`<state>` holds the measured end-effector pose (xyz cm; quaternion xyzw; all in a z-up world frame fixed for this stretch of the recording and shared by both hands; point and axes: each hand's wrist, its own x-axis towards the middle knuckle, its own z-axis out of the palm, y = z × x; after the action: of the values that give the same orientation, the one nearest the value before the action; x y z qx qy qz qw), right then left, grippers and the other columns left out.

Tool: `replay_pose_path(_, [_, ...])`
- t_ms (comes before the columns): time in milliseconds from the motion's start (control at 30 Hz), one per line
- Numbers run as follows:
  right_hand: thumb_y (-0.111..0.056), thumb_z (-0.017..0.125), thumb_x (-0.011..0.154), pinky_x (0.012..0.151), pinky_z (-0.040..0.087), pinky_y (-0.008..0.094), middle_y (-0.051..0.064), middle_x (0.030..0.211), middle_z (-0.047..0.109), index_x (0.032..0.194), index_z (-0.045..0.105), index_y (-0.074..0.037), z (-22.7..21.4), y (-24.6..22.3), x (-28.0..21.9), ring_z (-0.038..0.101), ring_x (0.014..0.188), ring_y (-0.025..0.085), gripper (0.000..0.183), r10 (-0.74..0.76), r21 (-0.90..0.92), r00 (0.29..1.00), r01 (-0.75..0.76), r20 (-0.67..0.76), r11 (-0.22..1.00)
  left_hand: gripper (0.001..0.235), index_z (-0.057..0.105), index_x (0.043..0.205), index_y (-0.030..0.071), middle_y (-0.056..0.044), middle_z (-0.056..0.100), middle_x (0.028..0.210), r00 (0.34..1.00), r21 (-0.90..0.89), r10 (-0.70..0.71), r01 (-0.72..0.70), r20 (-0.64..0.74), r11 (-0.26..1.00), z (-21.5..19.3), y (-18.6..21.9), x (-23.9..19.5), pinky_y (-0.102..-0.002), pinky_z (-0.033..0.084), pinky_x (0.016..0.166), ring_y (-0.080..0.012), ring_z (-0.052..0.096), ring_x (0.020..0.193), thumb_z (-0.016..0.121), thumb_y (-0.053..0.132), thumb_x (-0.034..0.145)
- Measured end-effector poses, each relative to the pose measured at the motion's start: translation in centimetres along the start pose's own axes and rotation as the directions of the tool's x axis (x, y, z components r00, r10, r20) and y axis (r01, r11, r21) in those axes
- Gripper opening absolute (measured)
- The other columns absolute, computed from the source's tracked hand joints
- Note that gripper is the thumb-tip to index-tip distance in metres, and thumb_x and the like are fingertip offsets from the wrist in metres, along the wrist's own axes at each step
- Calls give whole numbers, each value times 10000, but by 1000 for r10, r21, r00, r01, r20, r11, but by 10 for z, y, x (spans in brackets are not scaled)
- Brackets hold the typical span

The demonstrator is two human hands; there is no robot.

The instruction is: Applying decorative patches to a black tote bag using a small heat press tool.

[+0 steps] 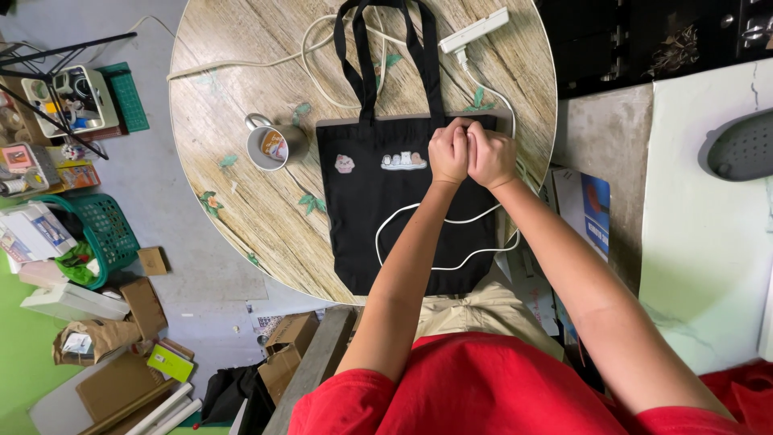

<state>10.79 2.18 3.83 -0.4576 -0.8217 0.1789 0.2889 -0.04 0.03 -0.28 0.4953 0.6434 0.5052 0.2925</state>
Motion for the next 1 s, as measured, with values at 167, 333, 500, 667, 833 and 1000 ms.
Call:
replay_pose_path(167, [-142,505,1064,590,498,471,145,707,643,928,585,-68,0,0,0,645,628,372,174,0,7,1000,0,-7,1000,268,722,976,114,-149,719,846,1000,-3,-20,20,-8,1000,-1,4,0,-462,532,780,-392,663,814,468,196,995])
replay_pose_path(333, [-149,507,1066,589,494,480,150,716,647,937,591,-75,-1,-2,0,646,636,379,171,14,4,1000,-14,-1,1000,267,726,973,113,-153,716,837,999,2,-33,33,-14,999,1,-1,-1,-466,531,772,-392,662,811,474,196,991])
replay_pose_path(500, [-151,509,1070,594,493,485,153,731,656,965,607,-80,1,0,-1,649,644,381,160,20,1,1000,-20,3,1000,268,724,977,108,-157,713,831,999,-12,-34,34,-10,999,1,0,0,-470,526,770,-395,660,812,473,200,993])
replay_pose_path(667, [-151,513,1067,573,498,475,140,709,657,1013,638,-87,1,-1,-1,658,628,362,150,28,-7,1000,-28,12,1000,274,716,974,98,-172,703,815,997,-56,-78,78,6,995,-3,5,2,-450,535,735,-386,684,795,462,191,1015])
replay_pose_path(833, [-191,556,1073,557,511,460,142,745,688,1055,638,-94,4,2,0,680,649,358,129,45,-37,998,-43,35,998,256,716,990,67,-177,695,775,981,-145,-174,184,80,972,-10,16,8,-412,549,688,-348,719,731,487,182,1003])
replay_pose_path(1000, [-205,566,1043,527,522,443,154,830,726,1208,653,-60,-4,0,4,688,639,359,237,67,-24,990,-64,123,998,223,700,1045,47,-163,732,951,997,-162,-71,76,35,984,-17,14,4,-408,551,822,-335,707,895,514,167,1020])
